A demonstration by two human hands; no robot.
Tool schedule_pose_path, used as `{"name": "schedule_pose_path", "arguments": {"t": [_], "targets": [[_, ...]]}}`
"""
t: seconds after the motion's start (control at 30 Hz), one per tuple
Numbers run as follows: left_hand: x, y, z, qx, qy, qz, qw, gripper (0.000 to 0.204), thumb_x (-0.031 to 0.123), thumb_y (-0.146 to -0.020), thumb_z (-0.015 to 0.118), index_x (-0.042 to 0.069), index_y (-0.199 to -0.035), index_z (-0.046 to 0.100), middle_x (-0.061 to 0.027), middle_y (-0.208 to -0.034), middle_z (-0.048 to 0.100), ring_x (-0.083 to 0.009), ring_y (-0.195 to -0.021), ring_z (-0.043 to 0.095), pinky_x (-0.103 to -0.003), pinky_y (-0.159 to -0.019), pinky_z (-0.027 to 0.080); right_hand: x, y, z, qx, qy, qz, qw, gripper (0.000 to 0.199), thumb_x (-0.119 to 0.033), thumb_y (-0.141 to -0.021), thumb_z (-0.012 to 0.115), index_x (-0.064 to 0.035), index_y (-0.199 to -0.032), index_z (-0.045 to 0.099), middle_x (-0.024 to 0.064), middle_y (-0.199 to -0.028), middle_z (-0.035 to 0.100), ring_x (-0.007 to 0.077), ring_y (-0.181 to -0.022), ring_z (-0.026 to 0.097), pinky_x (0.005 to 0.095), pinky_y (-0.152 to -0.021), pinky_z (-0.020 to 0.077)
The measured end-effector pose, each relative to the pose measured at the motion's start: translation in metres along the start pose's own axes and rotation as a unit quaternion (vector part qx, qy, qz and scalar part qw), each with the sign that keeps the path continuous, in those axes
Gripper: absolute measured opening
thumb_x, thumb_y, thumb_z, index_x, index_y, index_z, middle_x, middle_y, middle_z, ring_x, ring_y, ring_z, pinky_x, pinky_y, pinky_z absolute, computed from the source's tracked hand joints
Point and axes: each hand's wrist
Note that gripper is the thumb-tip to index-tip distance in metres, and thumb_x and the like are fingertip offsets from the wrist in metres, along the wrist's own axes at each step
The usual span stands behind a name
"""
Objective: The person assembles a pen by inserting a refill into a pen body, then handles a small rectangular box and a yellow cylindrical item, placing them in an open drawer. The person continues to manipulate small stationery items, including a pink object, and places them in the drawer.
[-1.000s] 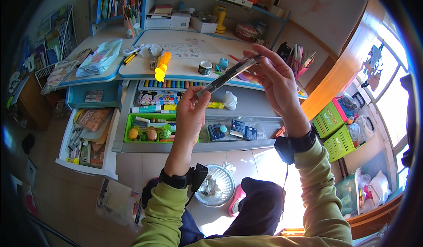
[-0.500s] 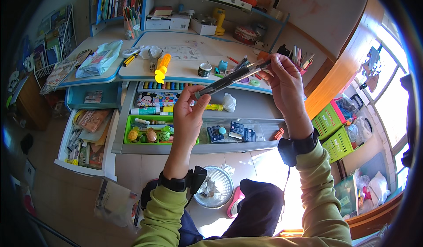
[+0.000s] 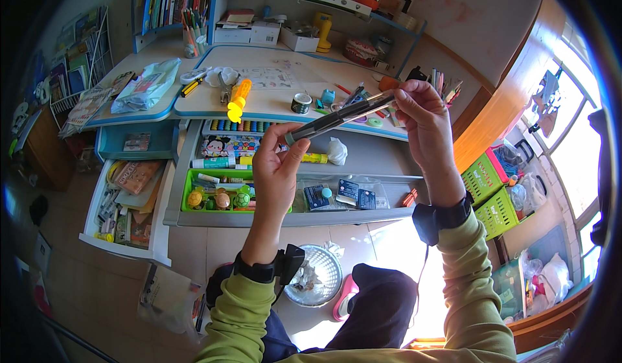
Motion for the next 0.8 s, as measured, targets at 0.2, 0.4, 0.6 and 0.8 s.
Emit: {"name": "schedule_pose_path", "arguments": {"t": [0.2,0.4,0.6,0.8], "targets": [[-0.001,-0.002,0.0,0.001,-0.051,0.07,0.996,0.025,0.01,-0.091,0.069,0.002,-0.113,0.059,-0.0025,-0.098,0.063,-0.0017,-0.069,0.055,-0.013,-0.056,0.04,0.0,-0.001,-0.001,0.004,0.007,-0.026,1.0,0.012,-0.006,-0.089,0.07,-0.0047,-0.1,0.064,0.0075,-0.092,0.07,0.0099,-0.076,0.064,0.0212,-0.063,0.0492],[-0.002,-0.002,0.0,0.029,-0.022,0.051,0.998,0.024,0.017,-0.093,0.067,0.005,-0.112,0.06,-0.0009,-0.095,0.064,0.0015,-0.062,0.05,-0.013,-0.045,0.031,0.002,-0.004,-0.008,0.064,-0.047,-0.062,0.995,0.011,-0.007,-0.095,0.061,-0.0048,-0.104,0.057,0.0109,-0.095,0.068,0.0217,-0.092,0.07,0.0291,-0.08,0.0588],[0.004,-0.003,-0.01,0.035,0.059,-0.133,0.989,0.024,0.032,-0.095,0.065,0.009,-0.094,0.06,0.0046,-0.068,0.054,0.0018,-0.044,0.036,-0.016,-0.038,0.024,0.013,-0.002,-0.026,0.06,-0.063,0.044,0.995,0.007,-0.009,-0.096,0.06,-0.0062,-0.102,0.057,0.0076,-0.09,0.067,0.0138,-0.074,0.066,0.0238,-0.067,0.0578],[0.009,-0.006,-0.014,0.051,0.096,-0.196,0.974,0.024,0.033,-0.094,0.067,0.012,-0.086,0.057,0.0061,-0.065,0.051,0.0013,-0.042,0.033,-0.016,-0.037,0.022,0.023,-0.001,-0.034,0.034,-0.006,0.084,0.996,0.006,-0.013,-0.098,0.06,-0.0076,-0.1,0.061,0.0041,-0.09,0.067,0.0055,-0.069,0.056,0.018,-0.059,0.0468]]}}
Point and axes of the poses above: each hand's wrist, its own y-axis away from the middle knuckle, its own z-axis out of the palm, x = y × z
